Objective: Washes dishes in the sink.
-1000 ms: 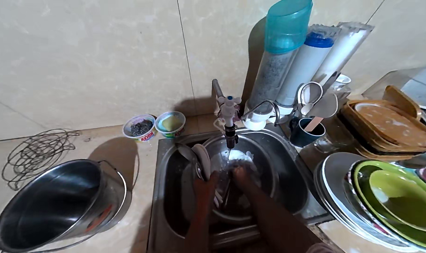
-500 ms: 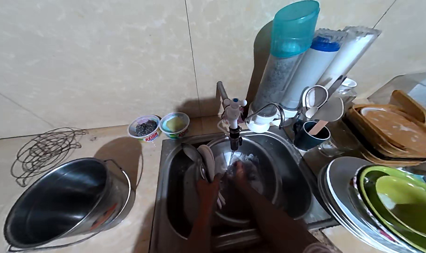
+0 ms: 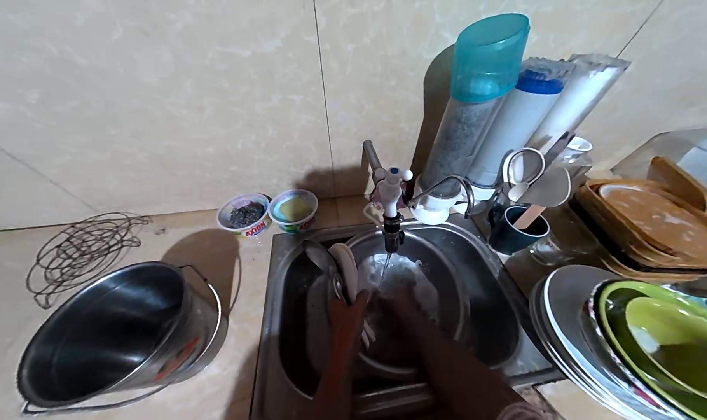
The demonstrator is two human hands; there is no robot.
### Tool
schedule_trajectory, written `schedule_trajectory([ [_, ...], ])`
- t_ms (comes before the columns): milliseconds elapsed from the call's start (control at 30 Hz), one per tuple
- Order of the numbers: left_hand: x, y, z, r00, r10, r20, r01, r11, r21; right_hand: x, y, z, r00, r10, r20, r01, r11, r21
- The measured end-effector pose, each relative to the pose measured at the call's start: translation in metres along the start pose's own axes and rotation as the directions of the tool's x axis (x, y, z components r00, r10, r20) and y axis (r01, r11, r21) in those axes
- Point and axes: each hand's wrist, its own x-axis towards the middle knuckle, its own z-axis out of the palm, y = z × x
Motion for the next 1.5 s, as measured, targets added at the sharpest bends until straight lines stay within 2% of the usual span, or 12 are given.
schedule_trajectory([
  [100,0.003,-0.005,0.001,1.000,0.010,0.007,-0.010,0.999,-0.033,0.003,0.000,-0.007,0.955,0.014,0.296,0.037,0.985,-0.166],
  [167,0.003,-0.004,0.002,1.000,-0.004,0.003,0.004,1.000,-0.006,0.005,0.002,-0.006,0.927,-0.011,0.374,0.050,0.994,-0.095],
  [300,0.002,-0.001,0.002,1.000,-0.011,-0.002,0.011,1.000,0.018,0.009,-0.001,-0.004,0.973,-0.104,0.206,0.020,0.928,0.373],
  [467,0.002,-0.003,0.000,1.000,-0.004,0.018,0.003,0.997,0.081,-0.005,-0.009,-0.014,0.959,-0.278,0.054,0.106,0.527,0.843],
  [567,0.000,0.000,-0.002,0.996,-0.013,0.090,-0.003,0.985,0.175,-0.032,-0.023,-0.018,0.962,-0.255,0.096,0.008,0.379,0.925],
  [700,0.002,-0.008,0.002,0.975,-0.045,0.216,0.012,0.988,0.154,-0.044,-0.026,-0.004,0.947,-0.320,0.016,0.048,0.191,0.980],
  [933,0.001,-0.002,-0.002,0.973,-0.087,0.216,0.018,0.952,0.305,-0.036,-0.030,-0.009,0.965,-0.256,0.061,-0.045,0.068,0.997],
  [1067,0.001,-0.003,-0.003,0.966,-0.118,0.232,0.034,0.940,0.340,-0.018,-0.024,-0.031,0.959,-0.283,-0.024,-0.048,-0.247,0.968],
  [1200,0.001,-0.001,-0.005,0.954,-0.150,0.259,0.063,0.947,0.315,-0.023,-0.015,-0.031,0.898,-0.437,-0.049,0.010,-0.090,0.996],
  [1300,0.001,0.003,-0.009,0.928,-0.209,0.307,0.139,0.963,0.232,-0.035,-0.022,-0.031,0.915,-0.399,-0.052,0.145,0.206,0.968],
  [1400,-0.002,0.001,-0.005,0.873,-0.264,0.411,0.264,0.963,0.057,-0.029,-0.025,-0.025,0.925,-0.309,-0.219,0.346,0.455,0.820],
  [1500,-0.005,0.002,-0.003,0.851,-0.276,0.447,0.304,0.952,0.009,-0.025,-0.026,-0.021,0.927,-0.191,-0.322,0.374,0.426,0.824],
])
